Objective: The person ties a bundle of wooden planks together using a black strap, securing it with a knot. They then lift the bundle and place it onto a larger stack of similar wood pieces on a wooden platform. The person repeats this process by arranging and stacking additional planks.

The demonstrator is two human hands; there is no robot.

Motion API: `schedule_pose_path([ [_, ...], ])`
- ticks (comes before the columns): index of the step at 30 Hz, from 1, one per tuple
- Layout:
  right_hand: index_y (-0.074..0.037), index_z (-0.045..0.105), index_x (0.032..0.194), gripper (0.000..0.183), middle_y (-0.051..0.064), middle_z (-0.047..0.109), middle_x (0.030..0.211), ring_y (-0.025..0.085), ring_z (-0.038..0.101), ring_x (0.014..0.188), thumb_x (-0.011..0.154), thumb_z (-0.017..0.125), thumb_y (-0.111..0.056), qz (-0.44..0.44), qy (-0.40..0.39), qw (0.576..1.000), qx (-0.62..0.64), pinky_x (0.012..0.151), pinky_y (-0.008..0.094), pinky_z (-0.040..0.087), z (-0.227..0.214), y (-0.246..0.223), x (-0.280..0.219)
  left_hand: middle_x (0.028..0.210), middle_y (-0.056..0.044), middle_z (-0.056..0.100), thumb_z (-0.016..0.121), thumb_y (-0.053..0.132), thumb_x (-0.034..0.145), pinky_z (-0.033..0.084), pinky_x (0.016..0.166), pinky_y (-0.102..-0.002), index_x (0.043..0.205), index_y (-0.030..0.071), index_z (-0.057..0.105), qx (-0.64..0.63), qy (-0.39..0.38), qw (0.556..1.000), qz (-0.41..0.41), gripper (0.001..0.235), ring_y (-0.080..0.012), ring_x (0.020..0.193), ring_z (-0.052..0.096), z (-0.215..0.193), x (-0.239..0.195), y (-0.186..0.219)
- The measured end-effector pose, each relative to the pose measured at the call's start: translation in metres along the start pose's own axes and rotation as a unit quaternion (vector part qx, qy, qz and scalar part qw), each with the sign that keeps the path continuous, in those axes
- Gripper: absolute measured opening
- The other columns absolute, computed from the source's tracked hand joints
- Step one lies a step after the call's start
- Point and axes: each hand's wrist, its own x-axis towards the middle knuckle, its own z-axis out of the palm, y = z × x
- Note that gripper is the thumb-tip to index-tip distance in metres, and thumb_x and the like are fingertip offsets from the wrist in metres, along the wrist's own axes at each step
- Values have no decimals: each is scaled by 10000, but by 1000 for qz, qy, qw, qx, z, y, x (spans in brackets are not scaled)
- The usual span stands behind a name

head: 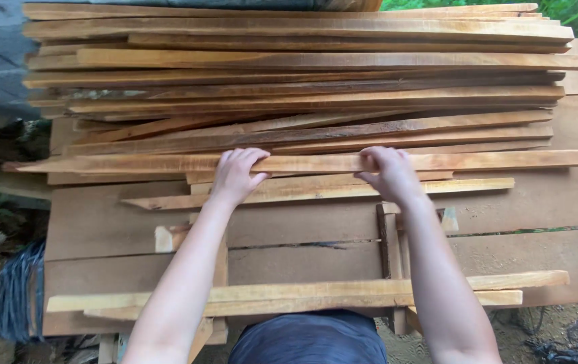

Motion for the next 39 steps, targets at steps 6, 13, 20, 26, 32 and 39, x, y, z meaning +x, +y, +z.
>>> schedule_pose_path([
  [6, -124, 730, 1174, 404, 47, 732, 1030, 250, 637, 1043, 809, 830, -265, -120, 146, 982, 7, 1059, 423, 422, -34, -19, -90, 1193, -24, 730, 849, 251, 775, 416, 1025, -398, 1226, 133, 726, 28, 127, 989, 70, 483, -218, 1119, 633, -72, -78, 77],
  [13, -195, 749, 1184, 398, -19, 757, 1070, 179, 646, 1039, 804, 824, -286, -77, 112, 991, 6, 1056, 388, 443, 12, -23, -192, 1172, 8, 739, 828, 196, 776, 410, 1086, -412, 1219, 184, 722, 49, 117, 990, 62, 455, -175, 1130, 640, -47, -191, 101],
  [20, -195, 736, 1166, 433, 8, 724, 1210, 220, 582, 1231, 757, 843, -289, -23, 16, 1000, 14, 1193, 506, 248, 144, 24, -198, 1170, 16, 710, 824, 245, 768, 345, 1136, -408, 1154, 191, 721, -5, -38, 990, -133, 404, -195, 1190, 609, 58, -228, 65],
  [26, -241, 688, 1273, 454, -27, 684, 1270, 214, 545, 1300, 841, 774, -353, 9, 5, 999, -36, 1254, 527, 225, 199, 41, -172, 1301, 41, 651, 788, 272, 829, 205, 1251, -473, 1245, 220, 670, 36, -70, 981, -178, 436, -174, 1326, 516, 107, -209, 29],
  [32, -178, 614, 1372, 672, 38, 619, 1351, 247, 470, 1354, 856, 671, -604, 28, -40, 996, -80, 1206, 572, 166, 188, 32, -155, 1534, -36, 444, 697, 534, 891, 53, 1254, -508, 1473, 171, 463, 85, -131, 964, -214, 725, -240, 1493, 271, 135, -193, 10],
  [39, -143, 649, 1236, 605, 33, 679, 1194, 216, 578, 1228, 841, 720, -596, 3, -93, 990, -104, 1248, 510, 235, 166, 27, -145, 1506, 7, 488, 742, 425, 887, 36, 1298, -518, 1464, 216, 508, 110, -189, 946, -238, 657, -191, 1488, 327, 127, -182, 17],
])
